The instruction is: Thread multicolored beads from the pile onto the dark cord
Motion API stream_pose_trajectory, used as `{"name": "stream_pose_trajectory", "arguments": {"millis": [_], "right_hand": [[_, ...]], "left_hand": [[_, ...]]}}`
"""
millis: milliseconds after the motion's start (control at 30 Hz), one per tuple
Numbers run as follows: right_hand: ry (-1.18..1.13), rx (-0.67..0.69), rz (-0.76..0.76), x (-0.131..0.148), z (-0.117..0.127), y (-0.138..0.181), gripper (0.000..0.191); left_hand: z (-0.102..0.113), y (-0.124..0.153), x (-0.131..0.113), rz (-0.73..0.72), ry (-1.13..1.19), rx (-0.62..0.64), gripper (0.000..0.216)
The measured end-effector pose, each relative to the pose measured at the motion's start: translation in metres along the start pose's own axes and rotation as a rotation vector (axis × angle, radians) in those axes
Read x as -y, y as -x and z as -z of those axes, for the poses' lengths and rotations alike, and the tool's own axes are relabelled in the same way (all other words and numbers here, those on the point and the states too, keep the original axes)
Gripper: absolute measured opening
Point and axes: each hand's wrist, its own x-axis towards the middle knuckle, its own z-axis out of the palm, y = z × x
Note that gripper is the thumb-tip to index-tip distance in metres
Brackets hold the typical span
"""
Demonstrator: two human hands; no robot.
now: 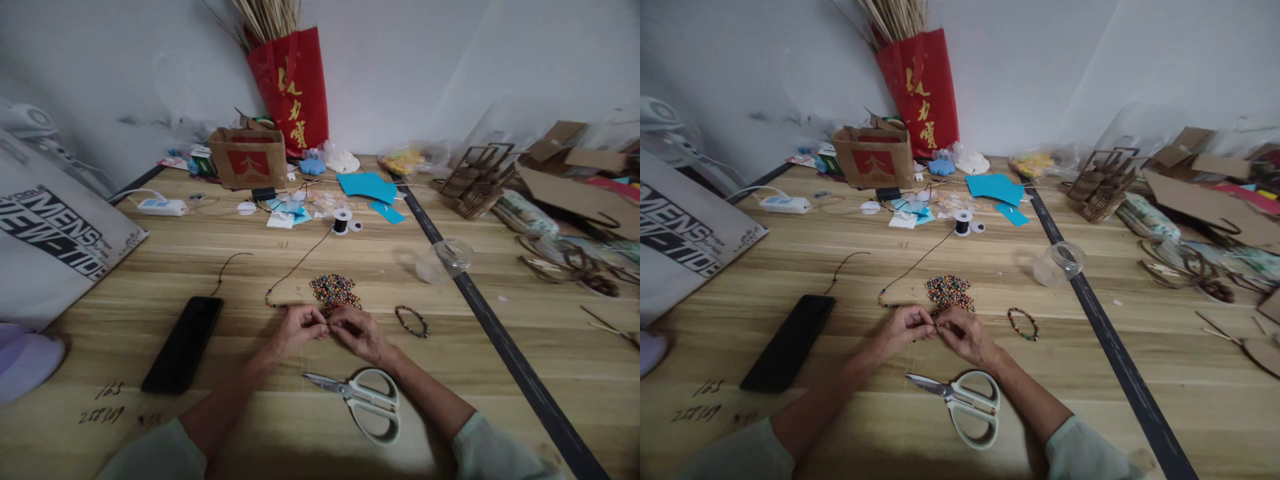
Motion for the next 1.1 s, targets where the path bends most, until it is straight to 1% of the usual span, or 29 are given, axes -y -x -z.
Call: {"name": "stream_pose_trajectory", "arguments": {"millis": [400, 1100], "right_hand": [[0.056, 0.003, 0.024, 0.0004, -0.0001, 0.0007, 0.009], [0.017, -0.002, 0.047, -0.0016, -0.0014, 0.001, 0.01]], "left_hand": [[-0.0009, -0.0011, 0.0024, -0.004, -0.016, -0.005, 0.033], [-0.0005, -0.0021, 0.0055, -0.052, -0.088, 0.016, 0.027]]}}
